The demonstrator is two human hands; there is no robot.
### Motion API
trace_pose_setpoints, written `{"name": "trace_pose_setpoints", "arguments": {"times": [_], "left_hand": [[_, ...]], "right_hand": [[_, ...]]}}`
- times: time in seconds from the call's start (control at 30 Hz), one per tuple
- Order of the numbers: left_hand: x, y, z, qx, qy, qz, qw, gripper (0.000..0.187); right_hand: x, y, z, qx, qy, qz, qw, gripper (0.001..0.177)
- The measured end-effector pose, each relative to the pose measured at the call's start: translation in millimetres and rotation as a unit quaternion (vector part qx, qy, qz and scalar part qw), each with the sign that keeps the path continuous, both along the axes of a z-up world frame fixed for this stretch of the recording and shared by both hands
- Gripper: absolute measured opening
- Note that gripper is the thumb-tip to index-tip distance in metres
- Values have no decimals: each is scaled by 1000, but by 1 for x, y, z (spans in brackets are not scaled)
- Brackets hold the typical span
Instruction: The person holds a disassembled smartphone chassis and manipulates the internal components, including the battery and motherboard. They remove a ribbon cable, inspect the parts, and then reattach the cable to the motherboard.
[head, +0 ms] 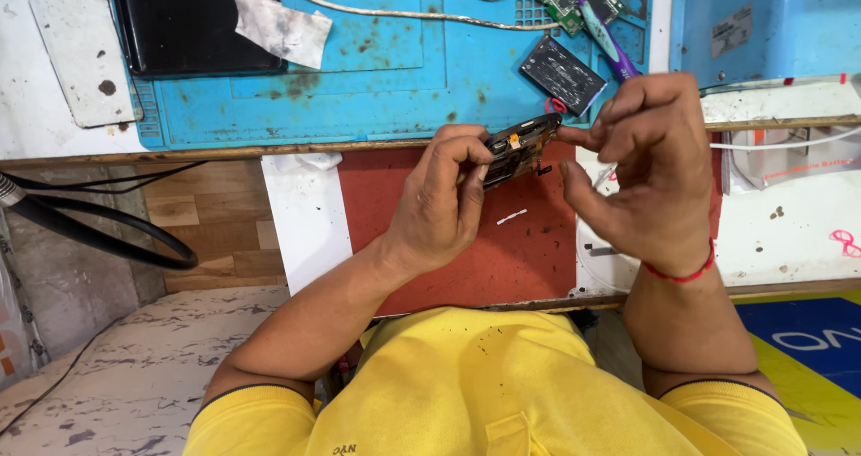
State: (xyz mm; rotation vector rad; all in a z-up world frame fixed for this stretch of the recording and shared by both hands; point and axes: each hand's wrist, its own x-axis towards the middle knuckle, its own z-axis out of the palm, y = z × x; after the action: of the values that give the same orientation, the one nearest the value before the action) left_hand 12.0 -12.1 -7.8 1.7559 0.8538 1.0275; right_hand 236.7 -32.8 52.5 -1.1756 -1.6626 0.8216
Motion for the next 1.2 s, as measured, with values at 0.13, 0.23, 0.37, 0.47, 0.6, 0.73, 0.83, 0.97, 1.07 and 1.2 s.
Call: {"name": "trace_pose_setpoints", "arguments": {"times": [0.13,0.23,0.37,0.47,0.6,0.73,0.83,0.97,1.07,1.2], "left_hand": [[-2,1,3,10,-8,6,1000,29],[-1,6,9,33,-13,11,999,29],[-1,5,9,20,-31,16,999,29],[-1,4,4,-12,-29,13,999,26],[-1,4,1,-36,-45,8,998,23],[-1,5,-2,-25,-51,7,998,23],[-1,3,-5,-25,-54,2,998,23],[-3,5,2,-20,-42,-8,999,24],[-4,7,6,-19,-31,-9,999,24],[-3,7,16,-48,-56,7,997,24]], "right_hand": [[3,-1,-6,-20,24,-26,999,40],[-3,1,-2,15,-27,-29,999,41],[-8,0,-2,42,-65,-31,997,42],[-6,1,-7,32,-33,-33,998,41],[-5,2,-11,33,-27,-31,999,42],[-1,3,-13,13,-8,-36,999,42],[4,1,-15,-27,30,-33,999,41],[7,5,-17,-77,122,-11,989,43],[9,7,-17,-98,157,-1,983,46],[3,9,-14,-82,191,-16,978,42]]}}
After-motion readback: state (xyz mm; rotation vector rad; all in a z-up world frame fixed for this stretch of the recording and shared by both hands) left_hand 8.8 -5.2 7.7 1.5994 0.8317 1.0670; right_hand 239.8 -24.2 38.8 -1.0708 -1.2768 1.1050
